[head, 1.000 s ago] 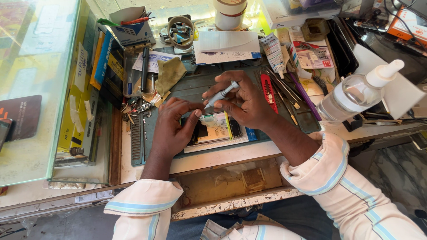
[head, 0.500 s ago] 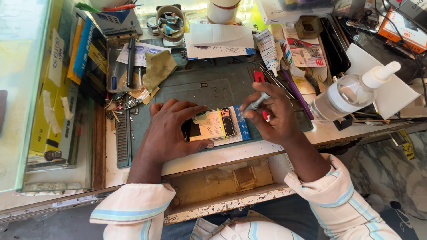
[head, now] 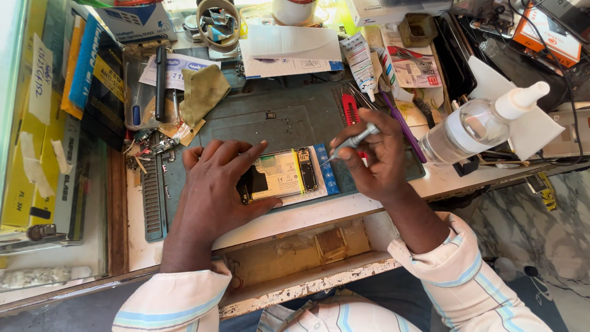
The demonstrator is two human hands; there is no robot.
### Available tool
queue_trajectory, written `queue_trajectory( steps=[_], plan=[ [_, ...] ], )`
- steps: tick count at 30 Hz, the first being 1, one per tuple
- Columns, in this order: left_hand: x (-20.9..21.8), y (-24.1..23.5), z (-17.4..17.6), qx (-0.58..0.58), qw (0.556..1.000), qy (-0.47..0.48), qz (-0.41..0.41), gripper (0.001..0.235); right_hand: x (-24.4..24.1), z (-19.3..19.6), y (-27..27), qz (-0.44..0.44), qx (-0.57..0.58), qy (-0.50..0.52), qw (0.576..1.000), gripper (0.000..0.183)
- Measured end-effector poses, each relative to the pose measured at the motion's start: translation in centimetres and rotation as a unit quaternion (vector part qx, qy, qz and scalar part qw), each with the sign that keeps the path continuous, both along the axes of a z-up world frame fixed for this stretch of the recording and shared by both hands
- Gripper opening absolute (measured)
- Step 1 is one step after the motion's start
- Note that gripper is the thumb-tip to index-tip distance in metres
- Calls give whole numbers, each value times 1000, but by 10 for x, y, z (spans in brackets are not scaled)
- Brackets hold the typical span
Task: The person uses a precision screwdriver and a red utility knife to work on the internal components of a disassembled smartphone. They repeatedly loosen and tighten screws on the motherboard and battery area, and use the knife to pry or adjust parts near the top edge of the device.
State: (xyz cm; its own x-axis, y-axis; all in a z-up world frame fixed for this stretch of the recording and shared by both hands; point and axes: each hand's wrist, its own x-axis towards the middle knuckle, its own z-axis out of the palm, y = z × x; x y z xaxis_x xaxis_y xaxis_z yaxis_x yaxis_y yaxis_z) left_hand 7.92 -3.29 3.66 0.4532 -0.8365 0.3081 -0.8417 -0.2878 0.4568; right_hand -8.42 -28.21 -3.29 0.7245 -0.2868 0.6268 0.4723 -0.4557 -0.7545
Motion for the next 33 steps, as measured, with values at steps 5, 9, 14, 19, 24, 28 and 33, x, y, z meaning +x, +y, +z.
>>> queue_trajectory(
  steps=[5, 9, 14, 19, 24, 28, 33],
  plan=[
    [0, 1, 0, -16, 1000, -12, -11, 96, 3, 0, 0, 5, 23, -31, 999, 62],
    [0, 0, -1, -17, 1000, -10, -10, 96, 4, 0, -1, 9, 24, -24, 999, 62],
    [-3, -7, -6, 1, 1000, 5, -24, 97, 5, 2, 1, -7, 16, -15, 1000, 63],
    [-3, -2, -3, 3, 1000, 7, -5, 111, 10, 19, 9, 15, -5, -6, 1000, 62],
    [3, 36, 2, -1, 998, -33, 49, 132, 31, 57, 14, 83, -86, -6, 993, 59],
    [4, 52, -2, 76, 991, 24, 103, 116, 62, 78, 27, 116, -181, -2, 977, 56],
    [0, 49, -3, 51, 994, 28, 98, 95, 89, 74, 42, 140, -184, -1, 973, 57]
  ],
)
